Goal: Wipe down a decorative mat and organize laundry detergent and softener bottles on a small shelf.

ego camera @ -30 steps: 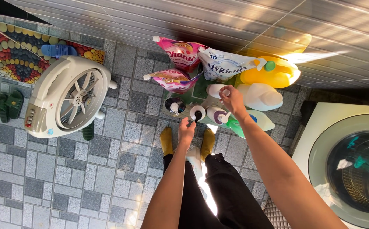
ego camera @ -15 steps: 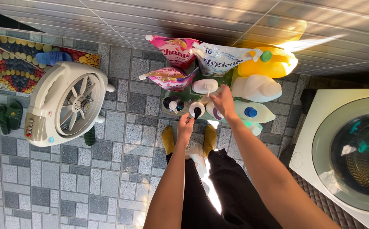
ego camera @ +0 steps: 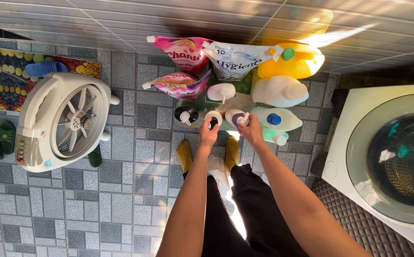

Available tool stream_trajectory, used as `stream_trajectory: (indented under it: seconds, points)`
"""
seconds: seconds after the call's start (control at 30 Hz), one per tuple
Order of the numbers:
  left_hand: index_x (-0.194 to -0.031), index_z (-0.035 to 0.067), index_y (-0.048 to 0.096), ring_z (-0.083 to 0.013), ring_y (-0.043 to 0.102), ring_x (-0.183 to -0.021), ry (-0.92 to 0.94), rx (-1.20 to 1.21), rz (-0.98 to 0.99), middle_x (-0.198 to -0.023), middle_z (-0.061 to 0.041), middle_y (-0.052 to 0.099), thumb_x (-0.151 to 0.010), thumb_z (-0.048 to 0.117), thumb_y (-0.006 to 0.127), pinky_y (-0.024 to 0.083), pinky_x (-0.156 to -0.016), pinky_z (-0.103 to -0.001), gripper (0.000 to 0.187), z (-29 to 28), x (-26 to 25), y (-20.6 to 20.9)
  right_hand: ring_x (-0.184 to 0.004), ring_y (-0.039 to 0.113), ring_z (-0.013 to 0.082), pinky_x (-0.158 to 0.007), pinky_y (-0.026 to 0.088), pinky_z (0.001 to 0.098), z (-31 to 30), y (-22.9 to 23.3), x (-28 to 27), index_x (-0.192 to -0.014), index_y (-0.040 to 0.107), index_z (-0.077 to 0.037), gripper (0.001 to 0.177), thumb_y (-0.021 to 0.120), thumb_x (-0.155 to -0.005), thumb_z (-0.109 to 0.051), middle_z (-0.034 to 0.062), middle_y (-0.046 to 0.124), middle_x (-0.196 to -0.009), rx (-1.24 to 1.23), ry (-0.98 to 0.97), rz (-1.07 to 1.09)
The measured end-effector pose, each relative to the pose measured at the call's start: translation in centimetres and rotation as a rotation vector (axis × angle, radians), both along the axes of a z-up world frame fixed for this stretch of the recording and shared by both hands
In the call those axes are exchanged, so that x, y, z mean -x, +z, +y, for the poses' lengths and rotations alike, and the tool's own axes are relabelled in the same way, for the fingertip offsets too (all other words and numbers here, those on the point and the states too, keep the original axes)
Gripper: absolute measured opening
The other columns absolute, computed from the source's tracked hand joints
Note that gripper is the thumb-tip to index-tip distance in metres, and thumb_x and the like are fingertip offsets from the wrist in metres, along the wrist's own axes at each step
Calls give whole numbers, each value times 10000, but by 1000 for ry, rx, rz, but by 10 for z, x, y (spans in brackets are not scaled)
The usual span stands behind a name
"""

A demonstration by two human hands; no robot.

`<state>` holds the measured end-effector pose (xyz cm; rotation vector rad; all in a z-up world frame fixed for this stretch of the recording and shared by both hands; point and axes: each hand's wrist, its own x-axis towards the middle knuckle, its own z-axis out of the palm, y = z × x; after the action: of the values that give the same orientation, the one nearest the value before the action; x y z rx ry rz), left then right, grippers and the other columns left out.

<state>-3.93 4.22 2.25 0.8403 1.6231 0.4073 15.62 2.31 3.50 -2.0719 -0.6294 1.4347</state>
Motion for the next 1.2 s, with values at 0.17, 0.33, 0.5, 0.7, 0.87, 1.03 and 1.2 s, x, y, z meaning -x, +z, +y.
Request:
stream_trajectory:
  seconds: [0.17,0.33,0.5,0.7,0.87,1.03,1.2]
  points:
    - [-1460,138,500,-320,512,-1286,33,-23,26,-1467,-170,424,-924,270,689,452,-1055,-418,584,-5,1,25,-761,716,173,-641,582,286,11,9,1,-1315,460,0,533,732,-871,-112,132,703,-975,-18,-14,-50]
    - [-1433,133,544,-283,551,-1219,83,68,66,-1412,-131,483,-913,281,687,464,-1011,-397,559,-6,-1,78,-803,711,202,-716,555,317,3,-20,-22,-1417,421,8,700,779,-844,-177,148,747,-929,-19,149,-167]
    - [-1423,42,537,-308,672,-1097,96,-35,-74,-1256,-161,660,-925,284,657,524,-924,-399,566,-4,1,124,-909,700,228,-756,573,342,-8,68,-42,-1477,386,6,734,739,-884,-243,150,710,-1092,0,45,-17]
    - [-1390,6,565,-307,655,-1191,5,-183,8,-1393,-199,586,-930,292,663,527,-970,-389,551,1,23,178,-1067,703,207,-856,575,341,-55,149,-63,-1415,526,-18,553,656,-949,-286,146,699,-1185,2,-4,148]
    - [-1374,-3,570,-332,679,-1154,-78,-225,96,-1346,-225,629,-897,320,678,539,-968,-406,586,-6,60,172,-1083,702,217,-870,575,365,-77,177,-67,-1402,542,-24,527,631,-963,-302,140,695,-1213,58,-14,129]
    - [-1326,-9,611,-332,636,-1182,-112,-290,140,-1333,-218,640,-894,319,676,489,-995,-414,546,-5,90,157,-1124,687,228,-915,563,382,-81,197,-56,-1391,554,-26,501,615,-964,-282,143,683,-1252,29,-58,192]
    - [-1326,26,616,-339,654,-1143,-149,-222,146,-1267,-220,671,-889,332,668,495,-976,-414,536,-3,100,199,-1140,683,210,-932,566,378,-77,218,-38,-1381,557,-37,486,602,-984,-313,133,688,-1249,-4,-29,192]
